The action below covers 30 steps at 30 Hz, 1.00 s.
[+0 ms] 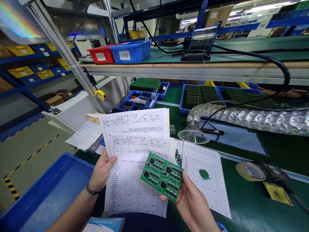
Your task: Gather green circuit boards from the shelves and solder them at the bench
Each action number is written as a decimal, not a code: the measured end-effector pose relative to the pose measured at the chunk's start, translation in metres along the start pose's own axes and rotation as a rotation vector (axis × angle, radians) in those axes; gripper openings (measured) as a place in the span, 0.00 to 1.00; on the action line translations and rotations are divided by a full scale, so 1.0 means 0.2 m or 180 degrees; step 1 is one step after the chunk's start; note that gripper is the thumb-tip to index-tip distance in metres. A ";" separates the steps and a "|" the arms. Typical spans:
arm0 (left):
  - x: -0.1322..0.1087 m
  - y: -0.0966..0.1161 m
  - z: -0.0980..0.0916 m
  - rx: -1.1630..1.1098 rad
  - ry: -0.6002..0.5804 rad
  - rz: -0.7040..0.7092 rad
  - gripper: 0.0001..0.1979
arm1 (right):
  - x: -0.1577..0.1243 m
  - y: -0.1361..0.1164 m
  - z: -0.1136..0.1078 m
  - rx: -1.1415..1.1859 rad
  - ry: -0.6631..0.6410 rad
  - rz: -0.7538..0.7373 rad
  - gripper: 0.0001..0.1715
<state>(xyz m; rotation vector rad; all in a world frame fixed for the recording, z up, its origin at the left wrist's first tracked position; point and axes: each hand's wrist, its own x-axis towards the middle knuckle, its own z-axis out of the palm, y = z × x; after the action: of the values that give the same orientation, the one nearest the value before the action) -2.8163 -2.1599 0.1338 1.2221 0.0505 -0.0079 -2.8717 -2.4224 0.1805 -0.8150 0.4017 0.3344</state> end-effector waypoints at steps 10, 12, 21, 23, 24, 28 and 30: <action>-0.15 0.06 0.01 0.0107 0.0578 0.0075 0.23 | 0.03 -0.03 0.00 0.0052 -0.0226 0.0302 0.30; -0.24 0.08 -0.01 0.0209 0.0859 0.0116 0.23 | 0.07 -0.03 -0.01 0.0015 -0.0402 0.0431 0.30; -0.77 0.16 -0.21 0.0317 0.1771 0.0369 0.22 | 0.10 0.19 0.10 -0.0331 -0.0919 0.0716 0.32; -0.89 0.17 -0.26 0.0264 0.1835 0.0422 0.21 | 0.02 0.27 0.13 -0.0433 -0.0966 0.0757 0.32; -0.96 0.17 -0.29 0.0220 0.1848 0.0427 0.22 | -0.02 0.31 0.15 -0.0495 -0.0958 0.0755 0.31; -1.32 0.19 -0.51 0.0211 0.2049 0.0557 0.24 | -0.22 0.58 0.21 -0.0739 -0.1010 0.0695 0.25; -1.60 0.17 -0.70 0.0287 0.2387 0.0703 0.25 | -0.35 0.80 0.26 -0.0912 -0.1129 0.0697 0.21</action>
<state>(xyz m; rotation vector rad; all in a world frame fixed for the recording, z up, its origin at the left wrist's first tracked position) -3.1396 -2.0227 0.1320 1.2580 0.5721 0.6476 -2.9908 -2.2905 0.1447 -0.9711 0.1094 0.7406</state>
